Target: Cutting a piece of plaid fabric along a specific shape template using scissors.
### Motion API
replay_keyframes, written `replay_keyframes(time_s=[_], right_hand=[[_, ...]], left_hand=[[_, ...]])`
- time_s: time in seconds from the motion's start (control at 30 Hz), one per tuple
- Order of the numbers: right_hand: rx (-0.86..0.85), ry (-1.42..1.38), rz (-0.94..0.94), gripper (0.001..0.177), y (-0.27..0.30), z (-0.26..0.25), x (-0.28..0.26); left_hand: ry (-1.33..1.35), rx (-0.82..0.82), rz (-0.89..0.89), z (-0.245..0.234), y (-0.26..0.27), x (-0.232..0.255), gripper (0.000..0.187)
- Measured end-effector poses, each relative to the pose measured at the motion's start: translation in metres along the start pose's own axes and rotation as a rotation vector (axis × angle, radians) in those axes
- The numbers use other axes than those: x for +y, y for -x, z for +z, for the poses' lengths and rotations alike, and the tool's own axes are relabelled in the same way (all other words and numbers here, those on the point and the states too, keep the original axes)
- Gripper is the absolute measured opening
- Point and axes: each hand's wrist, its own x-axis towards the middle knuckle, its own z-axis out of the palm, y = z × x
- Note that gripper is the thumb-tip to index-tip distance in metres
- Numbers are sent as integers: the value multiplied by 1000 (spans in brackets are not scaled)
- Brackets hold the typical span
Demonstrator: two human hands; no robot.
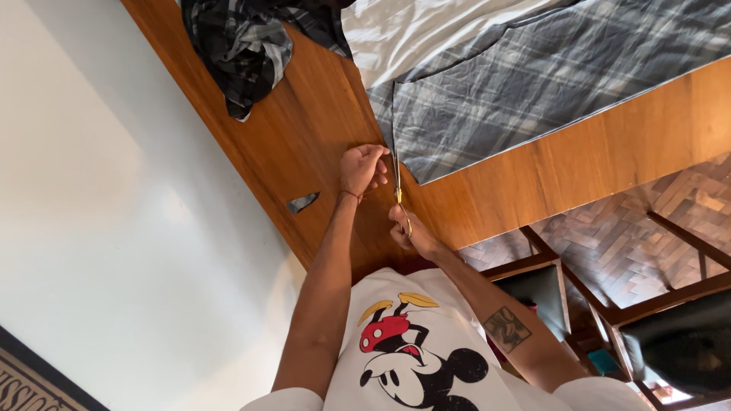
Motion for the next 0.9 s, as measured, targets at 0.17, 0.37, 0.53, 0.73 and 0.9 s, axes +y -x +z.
replay_keyframes(time_s=[0.17, 0.37, 0.53, 0.73, 0.9], right_hand=[[7, -12, -10, 69, 6, 4, 1], [4, -5, -32, 70, 6, 2, -1], [-9, -6, -29, 70, 2, 0, 5], [44, -52, 17, 56, -4, 1, 8], [90, -8, -52, 52, -16, -4, 16]], left_hand=[[-5, 23, 10, 1, 4, 0, 30], [-68, 62, 37, 5, 9, 7, 33], [-93, 70, 30, 9, 5, 6, 31], [-124, 73, 47, 9, 6, 6, 24], [-105, 56, 54, 9, 8, 7, 21]])
